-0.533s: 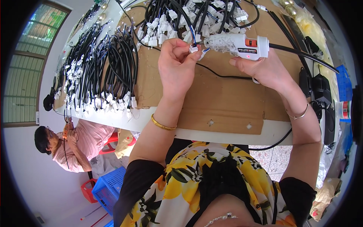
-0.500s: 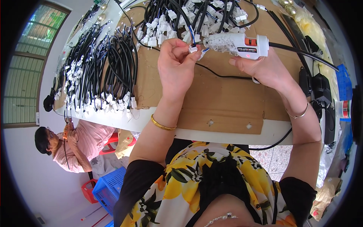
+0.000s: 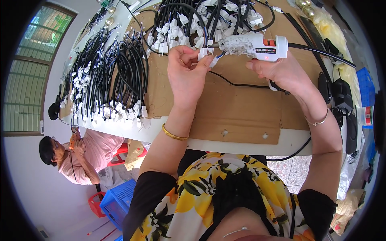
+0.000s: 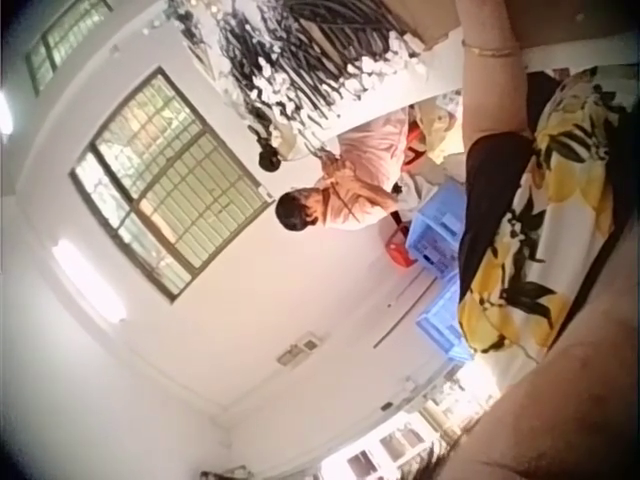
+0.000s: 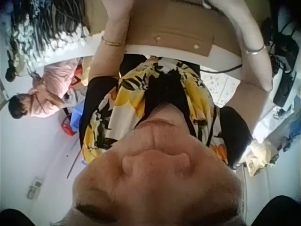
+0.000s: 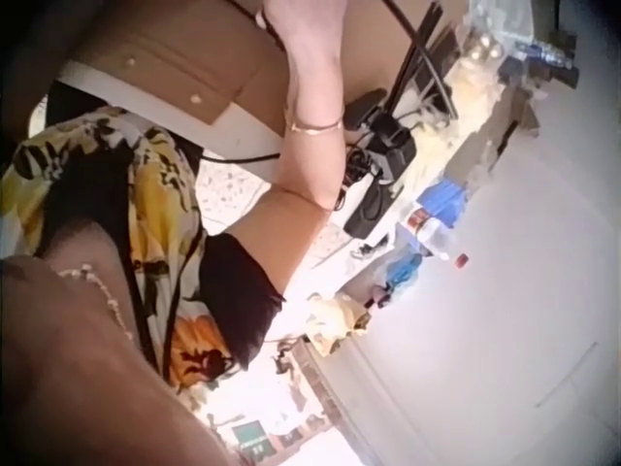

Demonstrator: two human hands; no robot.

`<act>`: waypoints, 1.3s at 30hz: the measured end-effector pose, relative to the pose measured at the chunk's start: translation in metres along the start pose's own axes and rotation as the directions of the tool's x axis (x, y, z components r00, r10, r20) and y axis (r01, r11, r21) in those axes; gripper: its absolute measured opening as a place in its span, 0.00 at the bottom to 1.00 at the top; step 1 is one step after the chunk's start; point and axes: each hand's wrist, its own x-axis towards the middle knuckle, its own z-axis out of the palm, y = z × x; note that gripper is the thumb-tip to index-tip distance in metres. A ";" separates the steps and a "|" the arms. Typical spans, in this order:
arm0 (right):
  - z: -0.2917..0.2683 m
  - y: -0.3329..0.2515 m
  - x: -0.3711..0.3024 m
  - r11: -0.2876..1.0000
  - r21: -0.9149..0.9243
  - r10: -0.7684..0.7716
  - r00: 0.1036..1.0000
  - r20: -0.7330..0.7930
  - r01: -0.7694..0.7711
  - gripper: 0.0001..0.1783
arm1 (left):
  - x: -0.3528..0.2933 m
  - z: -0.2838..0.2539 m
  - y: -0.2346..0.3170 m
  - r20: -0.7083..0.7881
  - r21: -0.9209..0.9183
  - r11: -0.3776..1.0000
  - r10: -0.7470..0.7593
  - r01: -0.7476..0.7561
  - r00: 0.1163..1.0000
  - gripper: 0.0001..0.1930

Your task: Using a hot glue gun to bond small plastic components onto a wire harness.

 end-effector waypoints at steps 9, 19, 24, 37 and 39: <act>0.000 0.009 0.005 0.996 0.090 0.028 1.000 -0.009 -0.028 0.10 | 0.001 -0.004 -0.005 0.036 -0.050 0.998 -0.020 0.022 0.999 0.09; 0.000 0.003 0.002 0.998 0.056 0.024 0.999 -0.041 -0.022 0.08 | 0.007 -0.010 -0.008 0.159 -0.461 0.823 -0.290 0.331 0.944 0.03; 0.000 0.004 0.001 0.997 0.071 0.012 1.000 -0.028 -0.010 0.09 | 0.008 -0.010 -0.007 0.198 -0.511 0.788 -0.281 0.344 0.939 0.04; 0.000 0.002 0.002 0.995 0.084 -0.050 0.997 -0.063 0.055 0.09 | 0.001 -0.003 -0.002 0.113 -0.201 0.969 -0.122 0.143 0.986 0.15; -0.001 -0.004 -0.001 0.989 0.086 -0.110 0.988 -0.113 0.120 0.09 | 0.001 -0.002 -0.001 0.078 -0.130 0.987 -0.090 0.099 0.993 0.16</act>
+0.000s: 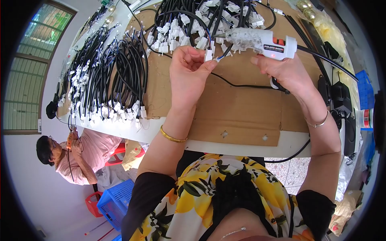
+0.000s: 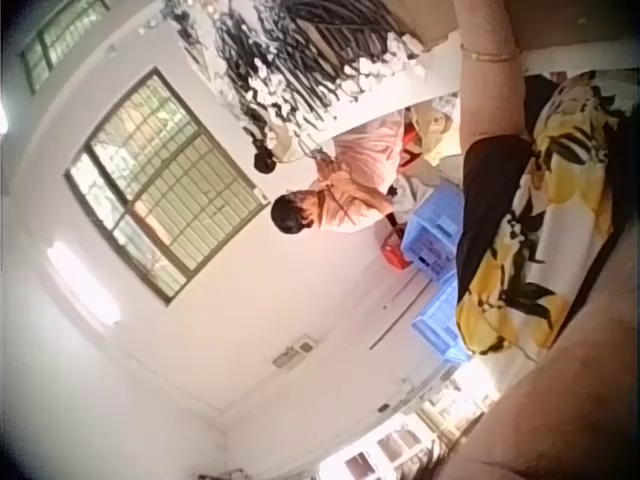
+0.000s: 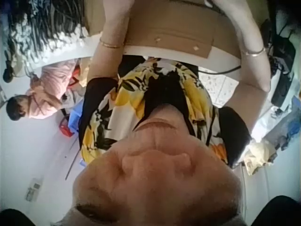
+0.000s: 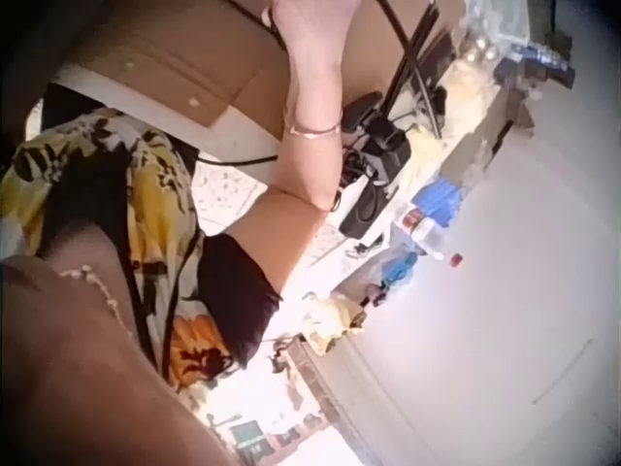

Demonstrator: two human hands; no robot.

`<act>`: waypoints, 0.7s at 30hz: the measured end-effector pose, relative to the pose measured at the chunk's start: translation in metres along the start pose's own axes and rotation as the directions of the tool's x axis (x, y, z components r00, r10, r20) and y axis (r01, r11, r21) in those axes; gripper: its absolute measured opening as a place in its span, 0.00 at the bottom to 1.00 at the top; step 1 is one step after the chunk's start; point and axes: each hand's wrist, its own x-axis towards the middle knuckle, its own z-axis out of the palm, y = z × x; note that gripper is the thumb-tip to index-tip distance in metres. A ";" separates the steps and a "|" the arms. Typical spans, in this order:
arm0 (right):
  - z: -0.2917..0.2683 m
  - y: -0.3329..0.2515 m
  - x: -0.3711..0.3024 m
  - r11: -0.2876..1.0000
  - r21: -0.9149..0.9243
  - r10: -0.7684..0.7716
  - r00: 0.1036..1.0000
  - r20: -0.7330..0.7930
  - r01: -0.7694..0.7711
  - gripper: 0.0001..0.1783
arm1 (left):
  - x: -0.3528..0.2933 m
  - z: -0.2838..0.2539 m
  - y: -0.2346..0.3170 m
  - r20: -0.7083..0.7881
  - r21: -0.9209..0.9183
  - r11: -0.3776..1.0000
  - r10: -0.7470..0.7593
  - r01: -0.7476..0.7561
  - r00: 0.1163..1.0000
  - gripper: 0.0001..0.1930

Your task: Using a hot glue gun to bond small plastic components onto a wire harness.

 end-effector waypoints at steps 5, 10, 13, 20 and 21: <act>-0.001 0.008 0.000 0.999 -0.025 -0.026 0.999 -0.025 0.026 0.10 | 0.000 0.000 0.000 -0.032 0.050 0.999 0.016 -0.015 0.999 0.17; 0.002 0.009 -0.001 0.986 -0.135 0.108 0.992 0.073 -0.097 0.11 | 0.001 -0.001 -0.001 -0.054 0.036 0.999 0.012 -0.010 0.998 0.18; 0.004 0.010 -0.002 0.985 -0.138 0.115 0.989 0.090 -0.102 0.10 | 0.001 -0.002 -0.002 -0.062 0.025 0.999 0.024 -0.022 0.998 0.18; 0.006 0.009 -0.002 0.976 -0.183 0.138 0.987 0.080 -0.122 0.10 | 0.002 -0.002 -0.003 -0.102 0.113 0.991 0.080 -0.069 0.992 0.18; 0.006 0.009 -0.002 0.976 -0.183 0.138 0.987 0.080 -0.122 0.10 | 0.002 -0.002 -0.003 -0.102 0.113 0.991 0.080 -0.068 0.992 0.18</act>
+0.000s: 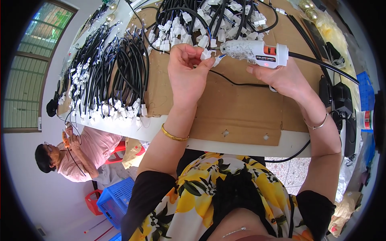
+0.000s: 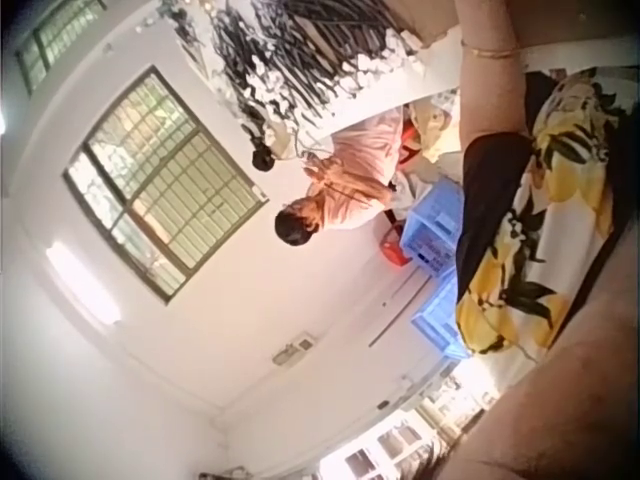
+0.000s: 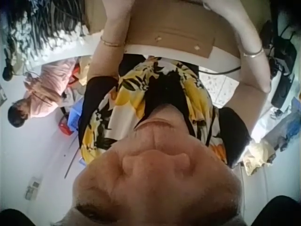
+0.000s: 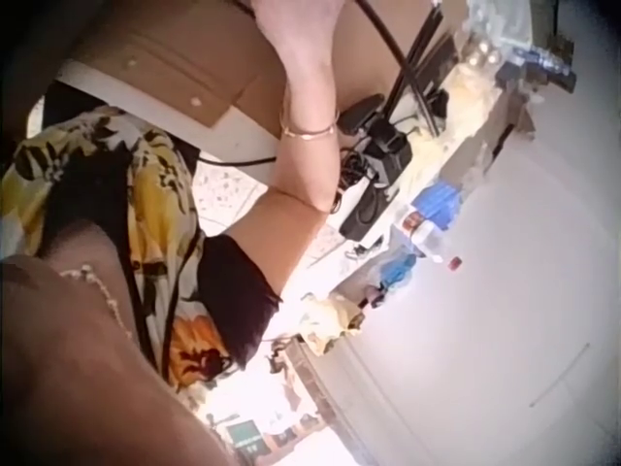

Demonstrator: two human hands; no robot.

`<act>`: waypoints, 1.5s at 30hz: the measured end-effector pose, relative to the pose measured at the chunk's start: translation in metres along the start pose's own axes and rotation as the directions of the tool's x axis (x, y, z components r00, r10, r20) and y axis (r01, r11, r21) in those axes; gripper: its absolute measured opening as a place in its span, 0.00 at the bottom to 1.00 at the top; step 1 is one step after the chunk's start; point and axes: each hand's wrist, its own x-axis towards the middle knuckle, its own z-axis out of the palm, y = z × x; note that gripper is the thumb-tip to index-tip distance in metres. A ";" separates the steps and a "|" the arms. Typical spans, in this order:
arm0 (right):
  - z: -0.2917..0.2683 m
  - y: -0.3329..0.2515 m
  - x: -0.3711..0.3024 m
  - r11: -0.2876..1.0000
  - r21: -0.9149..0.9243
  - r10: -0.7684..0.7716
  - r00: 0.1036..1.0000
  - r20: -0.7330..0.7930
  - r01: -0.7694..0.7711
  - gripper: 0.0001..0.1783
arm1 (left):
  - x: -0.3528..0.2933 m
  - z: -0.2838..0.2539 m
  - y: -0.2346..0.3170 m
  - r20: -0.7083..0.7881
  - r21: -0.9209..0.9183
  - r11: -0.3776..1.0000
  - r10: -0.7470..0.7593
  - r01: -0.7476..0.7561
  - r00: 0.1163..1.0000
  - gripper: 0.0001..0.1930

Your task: Using a hot glue gun to bond small plastic components onto a wire harness.

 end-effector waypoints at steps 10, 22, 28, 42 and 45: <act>0.001 0.000 0.000 0.996 -0.058 -0.063 0.998 -0.029 0.061 0.11 | 0.000 0.000 -0.001 -0.022 0.071 0.994 0.080 -0.078 0.997 0.18; 0.000 -0.001 -0.002 0.996 -0.078 -0.055 0.998 -0.025 0.053 0.12 | -0.001 0.001 0.003 -0.010 0.248 0.941 0.241 -0.231 0.970 0.17; 0.000 0.001 -0.001 0.995 -0.074 -0.069 0.997 -0.024 0.067 0.12 | -0.001 0.001 0.002 -0.018 0.286 0.920 0.284 -0.268 0.959 0.16; -0.002 0.003 -0.003 0.988 -0.115 -0.112 0.993 -0.038 0.107 0.13 | -0.006 0.004 0.008 0.039 0.504 0.788 0.389 -0.354 0.920 0.14; -0.002 -0.001 -0.005 0.985 -0.150 -0.093 0.995 -0.034 0.087 0.13 | -0.006 0.003 0.007 0.062 0.530 0.750 0.430 -0.395 0.901 0.14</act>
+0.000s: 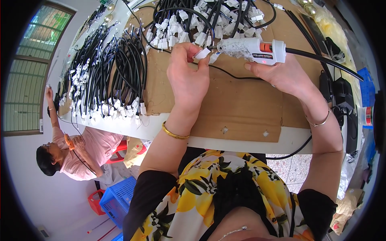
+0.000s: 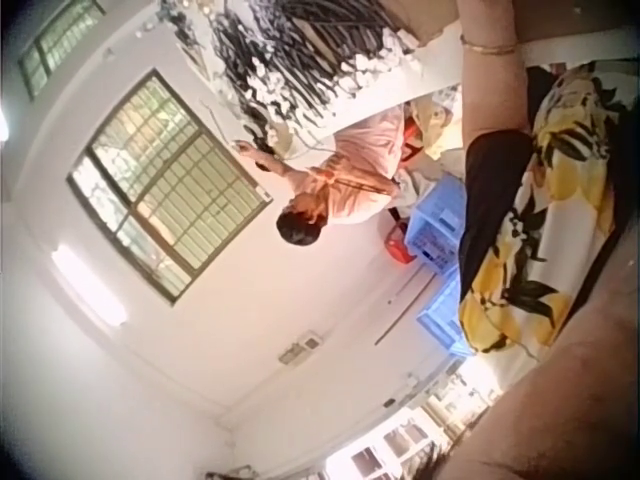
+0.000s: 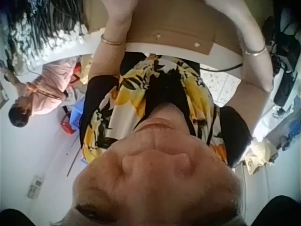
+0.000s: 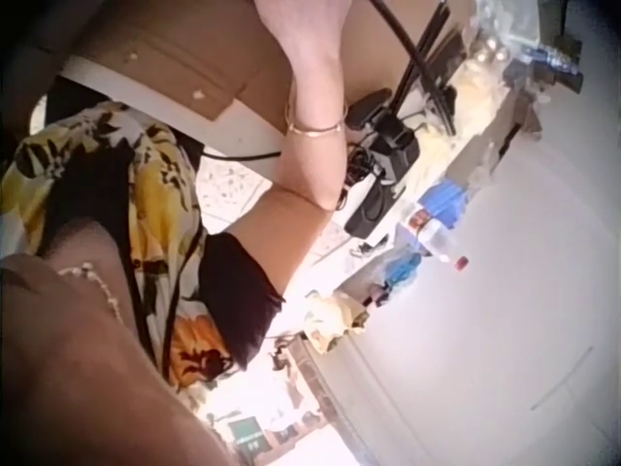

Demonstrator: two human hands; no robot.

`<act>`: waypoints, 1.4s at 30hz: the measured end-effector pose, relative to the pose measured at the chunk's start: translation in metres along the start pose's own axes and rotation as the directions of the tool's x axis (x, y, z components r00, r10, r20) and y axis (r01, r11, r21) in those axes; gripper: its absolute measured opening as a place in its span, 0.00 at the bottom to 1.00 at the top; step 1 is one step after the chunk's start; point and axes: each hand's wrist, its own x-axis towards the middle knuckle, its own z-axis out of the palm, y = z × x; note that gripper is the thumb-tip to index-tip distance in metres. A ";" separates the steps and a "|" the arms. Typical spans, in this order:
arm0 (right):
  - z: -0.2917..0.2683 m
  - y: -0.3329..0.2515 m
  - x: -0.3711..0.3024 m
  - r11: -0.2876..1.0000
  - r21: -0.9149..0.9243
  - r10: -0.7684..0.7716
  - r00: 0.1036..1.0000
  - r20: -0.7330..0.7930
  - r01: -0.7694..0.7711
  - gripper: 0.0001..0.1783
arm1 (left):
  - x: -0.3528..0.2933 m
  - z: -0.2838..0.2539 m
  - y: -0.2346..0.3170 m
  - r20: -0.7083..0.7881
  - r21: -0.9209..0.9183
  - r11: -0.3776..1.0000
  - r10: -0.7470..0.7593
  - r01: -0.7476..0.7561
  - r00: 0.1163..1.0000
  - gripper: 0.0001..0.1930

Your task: Using a hot glue gun to bond small plastic components onto a wire harness.

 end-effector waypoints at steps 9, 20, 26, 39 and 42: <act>-0.001 0.001 -0.001 1.000 -0.015 0.013 1.000 0.004 -0.013 0.14 | 0.000 0.001 0.001 -0.003 0.023 0.999 -0.035 0.035 0.999 0.14; -0.002 0.003 0.002 1.000 0.011 0.023 1.000 -0.017 -0.023 0.13 | 0.001 0.002 -0.004 -0.040 -0.172 0.980 -0.111 0.102 0.993 0.16; -0.003 0.000 0.003 0.999 0.041 0.028 1.000 -0.011 -0.028 0.13 | 0.001 0.002 -0.009 0.107 -0.454 0.846 -0.259 0.278 0.960 0.18; -0.005 0.000 0.004 0.990 0.133 0.051 0.999 -0.010 -0.049 0.13 | 0.003 0.001 -0.006 0.277 -0.631 0.675 -0.265 0.382 0.924 0.13; -0.006 0.002 0.005 0.989 0.143 0.039 0.999 -0.005 -0.038 0.13 | 0.004 0.000 -0.005 0.338 -0.632 0.634 -0.291 0.445 0.895 0.11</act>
